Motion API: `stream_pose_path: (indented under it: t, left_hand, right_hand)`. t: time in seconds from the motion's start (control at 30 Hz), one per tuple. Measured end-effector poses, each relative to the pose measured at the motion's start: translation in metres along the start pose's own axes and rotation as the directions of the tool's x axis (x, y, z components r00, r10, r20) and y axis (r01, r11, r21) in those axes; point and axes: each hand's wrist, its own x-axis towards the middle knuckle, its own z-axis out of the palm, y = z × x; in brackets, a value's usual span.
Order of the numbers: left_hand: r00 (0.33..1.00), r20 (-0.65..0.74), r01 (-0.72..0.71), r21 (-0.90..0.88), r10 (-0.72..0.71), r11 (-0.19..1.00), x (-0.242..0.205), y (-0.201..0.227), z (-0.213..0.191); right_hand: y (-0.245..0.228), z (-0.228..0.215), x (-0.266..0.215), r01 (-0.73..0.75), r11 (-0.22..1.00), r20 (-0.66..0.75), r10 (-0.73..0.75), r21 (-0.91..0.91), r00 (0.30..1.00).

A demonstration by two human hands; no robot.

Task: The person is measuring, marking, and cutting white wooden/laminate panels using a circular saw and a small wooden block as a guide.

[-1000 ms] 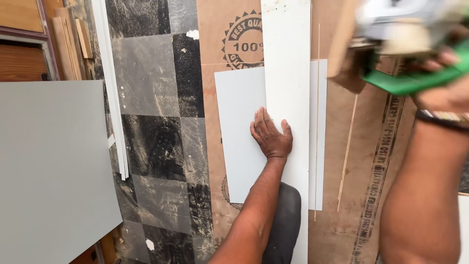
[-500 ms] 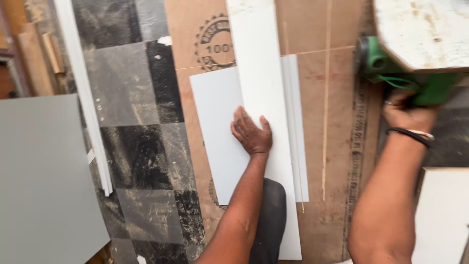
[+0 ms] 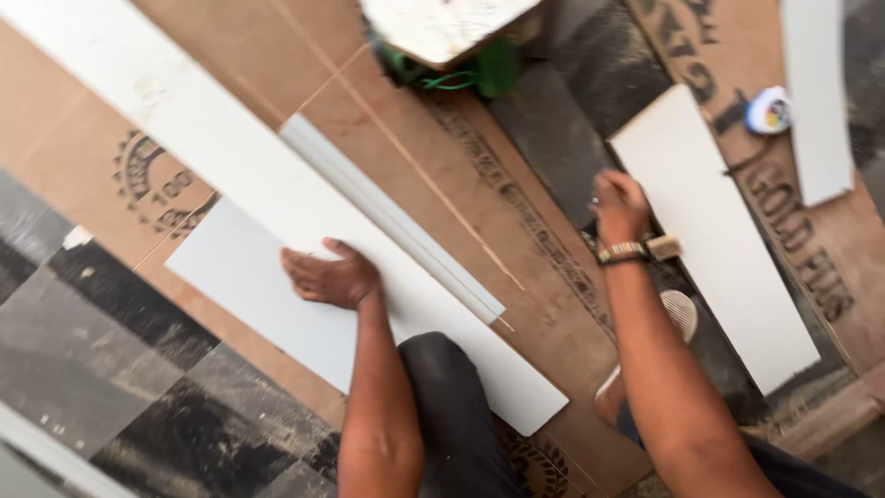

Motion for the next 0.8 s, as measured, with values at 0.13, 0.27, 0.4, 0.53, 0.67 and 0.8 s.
stream_pose_path:
  t: [0.13, 0.27, 0.4, 0.53, 0.67, 0.8]
  left_hand:
    - [0.999, -0.04, 0.006, -0.013, -0.006, 1.0, 0.003, 0.002, 0.003]
    - [0.998, -0.06, -0.007, -0.011, 0.007, 1.0, 0.003, -0.008, 0.01]
    - [0.997, -0.076, -0.009, -0.014, 0.008, 1.0, 0.004, -0.005, 0.012]
    - [0.995, -0.096, 0.002, 0.041, 0.002, 0.999, 0.006, -0.011, 0.02]
    - [0.996, -0.088, -0.011, 0.06, 0.017, 0.998, 0.006, -0.011, 0.023]
    - [0.999, -0.022, 0.045, 0.037, -0.044, 0.998, 0.007, -0.016, 0.024]
  right_hand:
    - [0.055, -0.136, -0.004, 0.18, 0.581, -0.195, -0.523, -0.794, 0.83]
    - [0.058, -0.161, -0.043, 0.2, 0.435, -0.069, -0.528, -0.878, 0.846]
    - [0.068, -0.121, -0.048, 0.162, 0.739, -0.209, -0.382, -0.654, 0.9]
    - [0.065, -0.033, -0.12, 0.322, 0.832, 0.365, -0.156, -0.452, 0.918]
    - [0.097, 0.01, -0.165, 0.319, 0.791, 0.462, -0.051, -0.522, 0.885]
    - [0.112, 0.011, -0.176, 0.238, 0.84, 0.429, -0.007, -0.488, 0.903]
